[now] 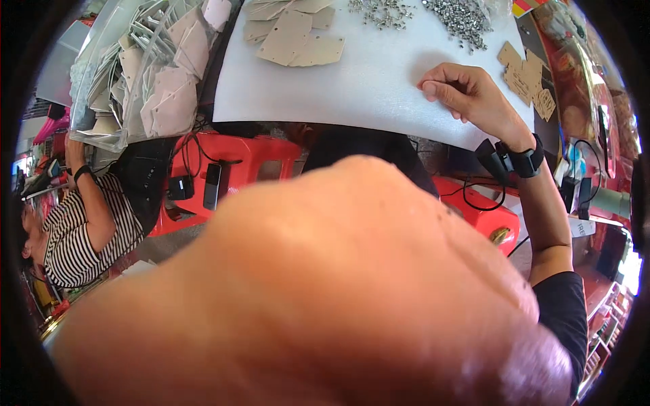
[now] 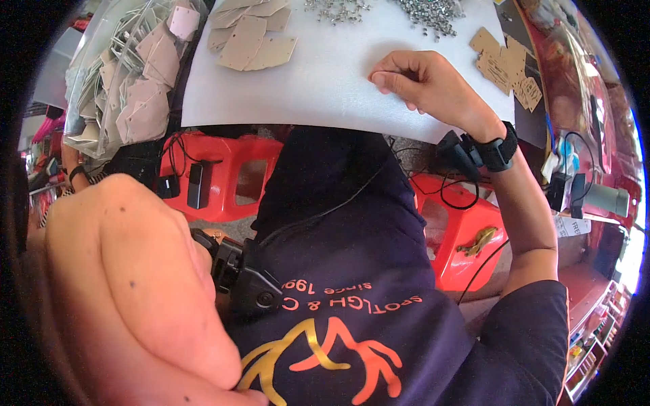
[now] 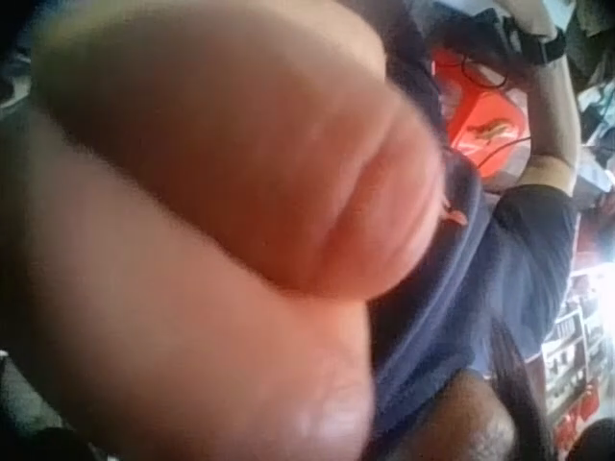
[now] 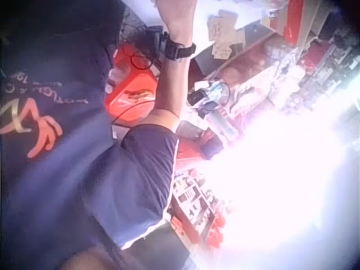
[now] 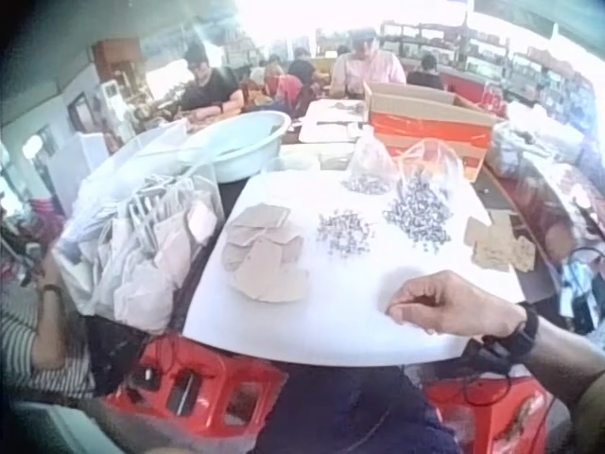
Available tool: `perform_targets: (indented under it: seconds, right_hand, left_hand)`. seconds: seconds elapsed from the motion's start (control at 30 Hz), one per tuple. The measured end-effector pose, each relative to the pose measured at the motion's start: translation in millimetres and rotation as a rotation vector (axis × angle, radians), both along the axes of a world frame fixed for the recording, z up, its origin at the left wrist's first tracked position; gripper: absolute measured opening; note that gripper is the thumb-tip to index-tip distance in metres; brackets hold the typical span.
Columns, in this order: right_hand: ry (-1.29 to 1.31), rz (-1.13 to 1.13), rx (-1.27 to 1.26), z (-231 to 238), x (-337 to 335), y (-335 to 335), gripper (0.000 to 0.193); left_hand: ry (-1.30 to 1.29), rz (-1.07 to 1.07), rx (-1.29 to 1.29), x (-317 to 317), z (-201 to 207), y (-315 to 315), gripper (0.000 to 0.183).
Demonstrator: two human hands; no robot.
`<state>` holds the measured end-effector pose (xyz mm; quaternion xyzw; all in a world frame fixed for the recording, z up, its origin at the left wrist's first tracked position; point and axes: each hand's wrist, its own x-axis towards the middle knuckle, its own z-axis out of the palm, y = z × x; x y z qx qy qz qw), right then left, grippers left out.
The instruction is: Manually assembling small metal components and attaching labels to backing material.
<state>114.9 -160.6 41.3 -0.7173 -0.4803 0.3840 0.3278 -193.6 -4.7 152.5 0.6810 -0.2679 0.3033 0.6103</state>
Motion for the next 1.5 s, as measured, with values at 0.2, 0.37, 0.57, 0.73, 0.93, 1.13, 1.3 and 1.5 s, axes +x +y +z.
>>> perform_targets:
  seconds: [0.2, 0.37, 0.57, 0.73, 0.93, 1.13, 1.3, 1.5]
  right_hand:
    - [0.002, 0.071, -0.003, -2, 10, 1, 0.024]
    - [-0.003, -0.004, 0.045, -12, 9, -4, 0.021]
    - [0.024, 0.058, 0.11, -9, -3, 3, 0.026]
    - [-0.036, 0.019, 0.04, -3, 8, -1, 0.024]
    - [0.0, -0.052, -0.004, -2, -1, -9, 0.025]
    - [0.032, -0.062, 0.008, -6, -2, -4, 0.023]
    - [0.038, -0.057, -0.007, -8, -4, -2, 0.023]
    - [0.075, -0.088, 0.037, -15, 5, -9, 0.022]
  left_hand:
    - [-0.12, 0.025, -0.018, 13, 8, -17, 0.015]
    - [-0.26, -0.034, -0.09, 29, -6, -26, 0.015]
    - [-0.42, 0.035, -0.206, 13, -6, -54, 0.018]
    - [-0.287, 0.155, -0.075, -3, 9, -41, 0.017]
    - [-0.142, 0.197, 0.066, -42, 12, -39, 0.016]
    - [-0.042, 0.185, 0.155, -48, 20, -31, 0.015]
    - [0.058, 0.182, 0.222, -55, 34, -29, 0.014]
    - [0.203, 0.141, 0.257, -50, 52, -33, 0.013]
